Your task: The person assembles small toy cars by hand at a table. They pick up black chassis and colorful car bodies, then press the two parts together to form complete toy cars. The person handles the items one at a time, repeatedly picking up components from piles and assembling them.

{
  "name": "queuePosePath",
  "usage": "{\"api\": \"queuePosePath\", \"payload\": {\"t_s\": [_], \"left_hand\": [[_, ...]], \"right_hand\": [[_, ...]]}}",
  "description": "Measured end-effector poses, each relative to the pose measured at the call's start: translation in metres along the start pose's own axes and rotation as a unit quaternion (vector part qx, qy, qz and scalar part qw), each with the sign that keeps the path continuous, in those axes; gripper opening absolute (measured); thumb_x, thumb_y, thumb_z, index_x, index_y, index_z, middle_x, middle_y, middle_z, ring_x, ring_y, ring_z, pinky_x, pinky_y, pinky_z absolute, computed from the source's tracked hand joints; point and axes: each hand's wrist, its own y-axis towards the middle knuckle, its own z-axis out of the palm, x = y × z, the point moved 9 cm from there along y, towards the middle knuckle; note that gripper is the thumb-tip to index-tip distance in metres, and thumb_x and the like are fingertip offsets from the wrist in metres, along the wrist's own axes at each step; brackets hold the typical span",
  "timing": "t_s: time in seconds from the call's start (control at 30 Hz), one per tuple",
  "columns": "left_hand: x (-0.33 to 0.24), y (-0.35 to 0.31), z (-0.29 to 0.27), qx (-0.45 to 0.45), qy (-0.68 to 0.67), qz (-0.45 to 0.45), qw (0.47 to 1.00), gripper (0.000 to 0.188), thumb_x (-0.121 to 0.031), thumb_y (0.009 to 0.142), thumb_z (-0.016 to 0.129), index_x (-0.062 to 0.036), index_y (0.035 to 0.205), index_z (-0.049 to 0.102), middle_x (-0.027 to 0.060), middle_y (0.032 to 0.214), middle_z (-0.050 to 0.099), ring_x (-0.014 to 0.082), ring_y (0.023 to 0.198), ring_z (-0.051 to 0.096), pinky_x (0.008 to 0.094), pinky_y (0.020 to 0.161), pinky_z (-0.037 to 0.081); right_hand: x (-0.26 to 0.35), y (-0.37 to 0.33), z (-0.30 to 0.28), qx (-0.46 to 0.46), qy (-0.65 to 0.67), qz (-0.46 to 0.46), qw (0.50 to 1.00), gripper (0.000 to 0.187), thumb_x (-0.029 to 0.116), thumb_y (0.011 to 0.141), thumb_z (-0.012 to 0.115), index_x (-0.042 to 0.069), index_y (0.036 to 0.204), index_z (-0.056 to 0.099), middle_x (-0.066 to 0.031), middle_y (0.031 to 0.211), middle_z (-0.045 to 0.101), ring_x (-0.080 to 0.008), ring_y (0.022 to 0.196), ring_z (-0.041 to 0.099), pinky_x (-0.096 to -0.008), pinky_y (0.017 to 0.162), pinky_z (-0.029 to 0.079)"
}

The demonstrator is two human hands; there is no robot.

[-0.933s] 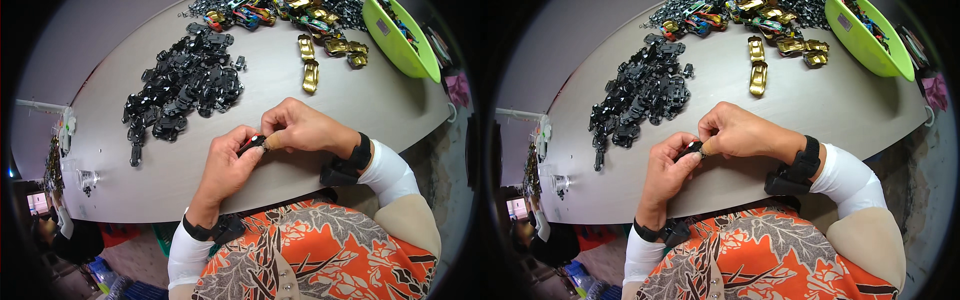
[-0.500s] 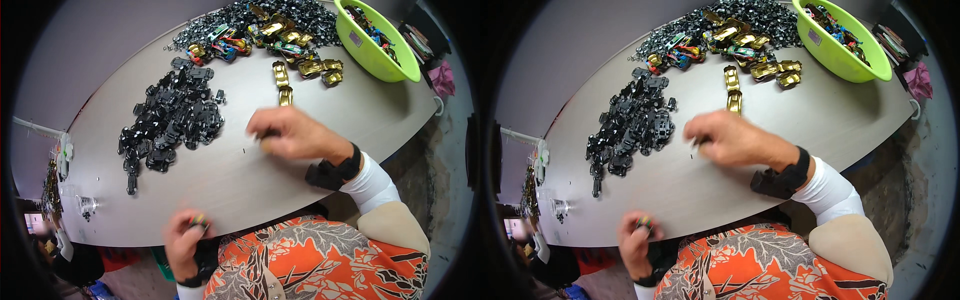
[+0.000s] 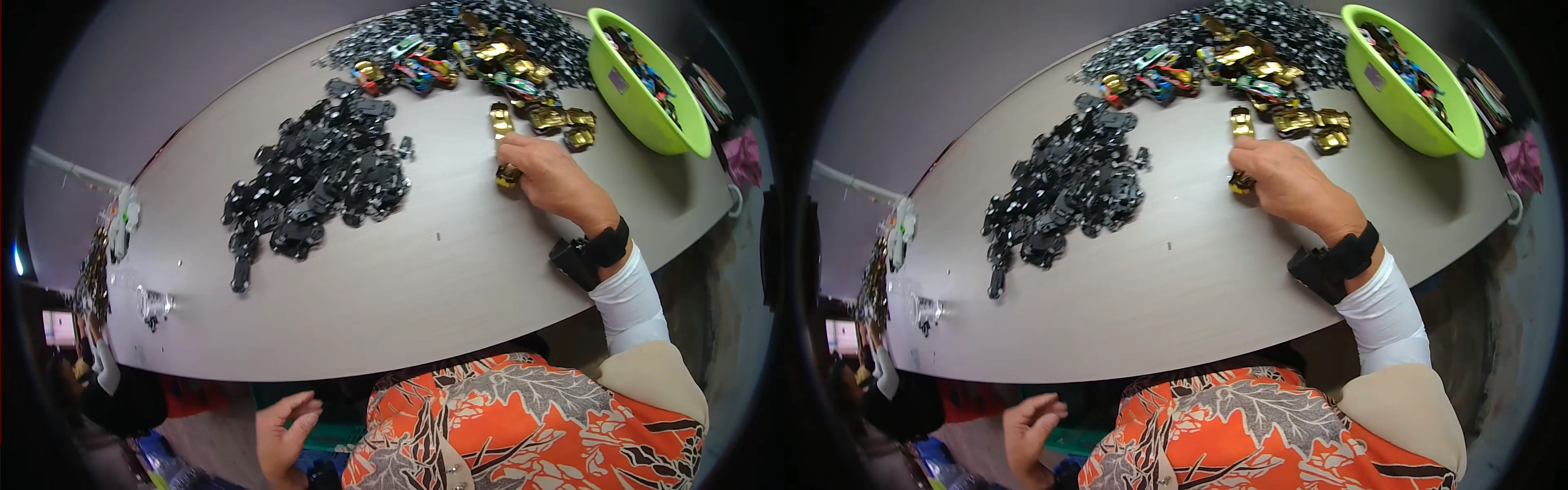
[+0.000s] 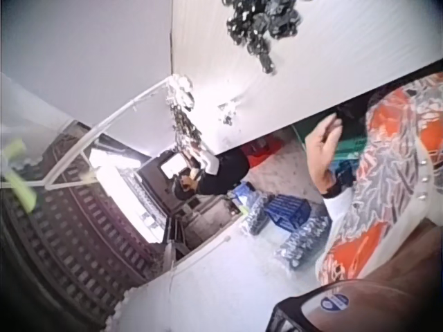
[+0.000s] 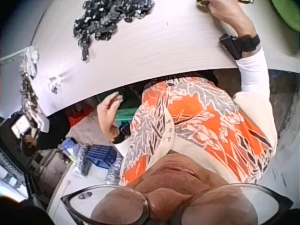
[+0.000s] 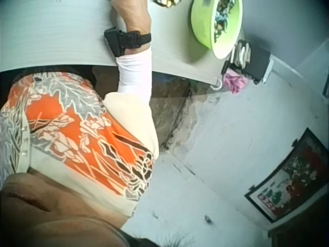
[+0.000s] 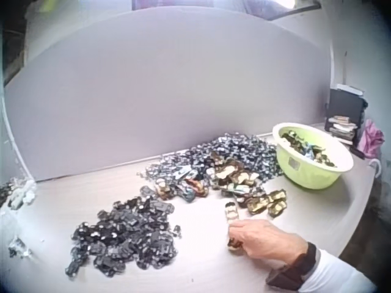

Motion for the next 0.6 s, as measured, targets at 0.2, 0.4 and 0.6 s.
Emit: {"api": "queuePosePath", "payload": {"t_s": [0.2,0.4,0.6], "left_hand": [[-0.17,0.08,0.065,-0.048,0.22,0.356,0.907,0.021,-0.004,0.074,0.063,0.0027,0.093,0.064,0.0115,0.082,0.066,0.0179,0.071,0.062,0.0279,0.064,0.047],[-0.223,0.174,0.138,-0.16,0.42,0.387,0.805,0.023,-0.02,0.073,0.068,-0.0018,0.085,0.062,0.0137,0.082,0.06,0.0306,0.078,0.061,0.0406,0.068,0.048],[-0.223,0.183,0.151,-0.183,0.419,0.433,0.777,0.036,-0.009,0.065,0.069,-0.0048,0.099,0.056,0.0133,0.09,0.06,0.0289,0.082,0.061,0.0389,0.073,0.049]], "right_hand": [[0.019,0.005,0.007,0.036,0.191,0.073,0.978,0.017,0.007,0.067,0.057,0.0,0.082,0.058,-0.016,0.073,0.06,-0.0305,0.065,0.058,-0.0348,0.061,0.046],[0.028,-0.002,0.032,0.165,0.369,0.118,0.907,0.021,0.016,0.073,0.058,0.0,0.084,0.064,-0.0066,0.063,0.059,-0.013,0.054,0.053,-0.0278,0.053,0.043],[0.03,-0.008,0.038,0.193,0.384,0.109,0.896,0.02,0.019,0.079,0.058,0.0,0.08,0.064,-0.0041,0.058,0.057,-0.01,0.053,0.051,-0.0262,0.051,0.041]]}}
